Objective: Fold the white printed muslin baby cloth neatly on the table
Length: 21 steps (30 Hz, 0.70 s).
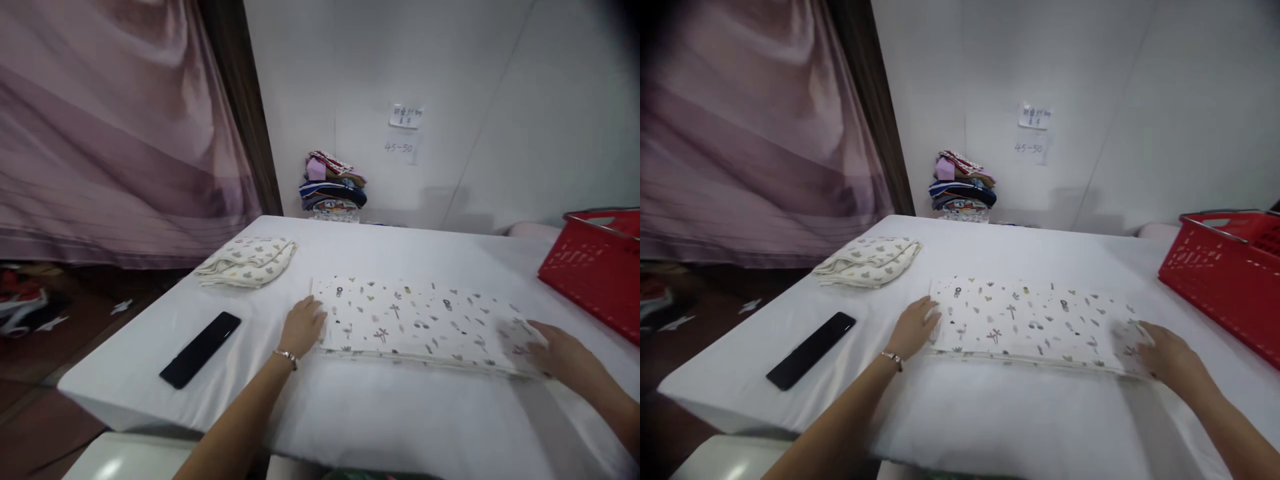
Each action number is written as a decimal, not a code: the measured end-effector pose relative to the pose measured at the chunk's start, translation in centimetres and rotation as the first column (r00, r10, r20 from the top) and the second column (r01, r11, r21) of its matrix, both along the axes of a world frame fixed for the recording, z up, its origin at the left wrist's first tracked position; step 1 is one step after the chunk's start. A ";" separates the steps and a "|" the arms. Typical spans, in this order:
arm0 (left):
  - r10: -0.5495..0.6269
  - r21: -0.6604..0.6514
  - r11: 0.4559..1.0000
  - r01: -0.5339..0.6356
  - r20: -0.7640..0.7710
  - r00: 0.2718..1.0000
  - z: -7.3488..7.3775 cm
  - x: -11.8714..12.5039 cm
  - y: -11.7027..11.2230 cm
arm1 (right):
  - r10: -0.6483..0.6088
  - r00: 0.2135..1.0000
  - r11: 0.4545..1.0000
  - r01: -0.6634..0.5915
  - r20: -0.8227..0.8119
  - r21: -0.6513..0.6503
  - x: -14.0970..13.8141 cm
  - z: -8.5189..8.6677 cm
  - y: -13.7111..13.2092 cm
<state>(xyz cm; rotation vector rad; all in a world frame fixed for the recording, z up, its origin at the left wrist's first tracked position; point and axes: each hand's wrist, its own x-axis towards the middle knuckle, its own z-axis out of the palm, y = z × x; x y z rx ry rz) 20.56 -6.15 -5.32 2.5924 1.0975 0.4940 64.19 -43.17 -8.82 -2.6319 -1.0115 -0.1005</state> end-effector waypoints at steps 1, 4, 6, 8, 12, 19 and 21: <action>0.055 -0.056 0.997 -0.054 0.023 0.998 0.1 0.3 1.0 | 0.062 0.998 0.998 -0.062 -0.007 0.021 -1.2 0.2 1.5; 0.210 -0.231 0.954 -0.189 0.069 0.975 0.3 1.4 3.5 | 0.244 0.970 0.968 -0.243 0.004 0.064 -5.7 1.2 6.8; 0.275 -0.286 0.927 -0.243 0.077 0.958 0.3 2.4 4.7 | 0.343 0.939 0.936 -0.342 -0.005 0.080 -8.9 1.9 10.5; 0.315 -0.294 0.914 -0.280 0.077 0.946 0.2 3.2 5.5 | 0.442 0.896 0.895 -0.438 -0.038 0.078 -11.6 2.3 13.9; 0.377 -0.331 0.881 -0.339 0.054 0.925 -0.6 4.3 6.0 | 0.639 0.769 0.767 -0.638 0.007 0.065 -15.0 2.0 19.6; 0.410 -0.383 0.853 -0.354 0.075 0.909 -1.3 3.7 6.3 | 0.682 0.731 0.727 -0.677 0.006 -0.115 -16.8 -0.7 23.4; 0.412 -0.392 0.850 -0.352 0.077 0.908 -1.2 3.6 6.5 | 0.679 0.734 0.728 -0.672 0.010 -0.134 -16.9 -1.1 23.4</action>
